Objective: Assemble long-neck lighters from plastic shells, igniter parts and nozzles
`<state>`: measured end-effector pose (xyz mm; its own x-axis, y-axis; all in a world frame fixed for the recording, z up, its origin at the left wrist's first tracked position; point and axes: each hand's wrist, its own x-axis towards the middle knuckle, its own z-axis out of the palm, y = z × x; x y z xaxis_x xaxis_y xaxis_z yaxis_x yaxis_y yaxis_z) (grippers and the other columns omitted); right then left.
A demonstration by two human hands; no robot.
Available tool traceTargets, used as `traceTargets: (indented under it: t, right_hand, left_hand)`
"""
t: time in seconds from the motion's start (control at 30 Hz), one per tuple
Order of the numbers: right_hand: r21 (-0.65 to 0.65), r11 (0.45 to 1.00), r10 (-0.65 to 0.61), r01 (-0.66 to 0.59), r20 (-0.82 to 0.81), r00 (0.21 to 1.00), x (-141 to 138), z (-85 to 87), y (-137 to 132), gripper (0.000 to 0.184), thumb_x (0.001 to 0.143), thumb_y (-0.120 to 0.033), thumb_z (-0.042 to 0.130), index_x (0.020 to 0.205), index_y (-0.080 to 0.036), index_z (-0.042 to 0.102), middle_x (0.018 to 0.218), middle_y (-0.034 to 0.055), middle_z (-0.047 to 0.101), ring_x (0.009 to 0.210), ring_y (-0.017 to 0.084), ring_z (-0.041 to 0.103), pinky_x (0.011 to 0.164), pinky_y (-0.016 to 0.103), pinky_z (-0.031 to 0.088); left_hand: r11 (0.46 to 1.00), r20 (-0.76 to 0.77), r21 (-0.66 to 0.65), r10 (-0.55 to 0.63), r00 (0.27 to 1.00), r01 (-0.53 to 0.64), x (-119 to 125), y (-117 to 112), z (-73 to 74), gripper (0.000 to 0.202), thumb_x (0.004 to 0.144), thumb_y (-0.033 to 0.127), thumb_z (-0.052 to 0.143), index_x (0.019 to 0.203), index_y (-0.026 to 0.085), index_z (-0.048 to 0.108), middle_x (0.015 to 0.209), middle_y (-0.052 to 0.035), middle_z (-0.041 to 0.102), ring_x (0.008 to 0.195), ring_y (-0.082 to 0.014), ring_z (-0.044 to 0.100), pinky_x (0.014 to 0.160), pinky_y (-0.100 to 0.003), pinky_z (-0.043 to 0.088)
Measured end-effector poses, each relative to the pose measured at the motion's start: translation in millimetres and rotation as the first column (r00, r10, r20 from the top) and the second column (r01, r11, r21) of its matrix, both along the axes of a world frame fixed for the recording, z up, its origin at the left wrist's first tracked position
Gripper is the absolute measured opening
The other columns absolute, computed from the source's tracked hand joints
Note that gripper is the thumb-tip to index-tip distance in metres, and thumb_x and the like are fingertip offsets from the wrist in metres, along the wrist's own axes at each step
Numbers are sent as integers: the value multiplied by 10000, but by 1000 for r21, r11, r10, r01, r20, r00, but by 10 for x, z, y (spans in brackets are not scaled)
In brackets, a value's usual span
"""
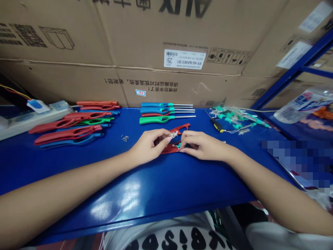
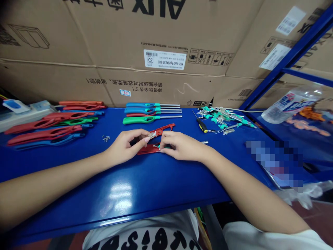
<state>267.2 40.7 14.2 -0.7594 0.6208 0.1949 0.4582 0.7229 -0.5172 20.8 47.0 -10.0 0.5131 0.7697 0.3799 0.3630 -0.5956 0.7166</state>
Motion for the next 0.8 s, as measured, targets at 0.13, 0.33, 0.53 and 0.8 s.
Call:
traceTargets:
  t: [0.13, 0.33, 0.53, 0.8]
  right_hand:
    - [-220, 969, -135, 110, -102, 986, 8, -1, 33, 140, 944, -304, 634, 871, -185, 631, 729, -14, 592, 575, 98, 512, 535, 226, 430]
    - [-626, 773, -286, 107, -193, 939, 37, -57, 95, 301, 895, -466, 681, 917, -186, 575, 611, -65, 580, 401, 63, 466, 385, 197, 418]
    - [-668, 743, -299, 37, -282, 912, 53, -85, 149, 285, 882, -421, 714, 901, -171, 579, 678, -48, 634, 407, 45, 496, 390, 186, 459]
    - [-679, 731, -327, 71, -258, 909, 57, -95, 181, 345, 832, -474, 751, 874, -164, 605, 621, -57, 593, 429, 58, 499, 407, 200, 486]
  left_hand:
    - [999, 20, 31, -31, 999, 31, -12, -24, -8, 241, 978, 340, 551, 1034, 157, 697, 881, -43, 741, 620, -117, 604, 588, -236, 482]
    - [993, 63, 62, -102, 993, 98, -16, -125, 39, 204, 968, 287, 570, 1036, 152, 707, 882, -47, 741, 601, -98, 611, 567, -214, 494]
    - [899, 69, -415, -122, 990, 139, 68, -323, 123, 251, 980, 370, 548, 1002, 163, 687, 578, 26, 615, 436, -115, 571, 455, -227, 483]
    - [980, -21, -201, -7, 1000, 2, 61, -219, 63, 264, 984, 358, 528, 979, 175, 718, 815, -20, 706, 612, -129, 563, 562, -247, 419]
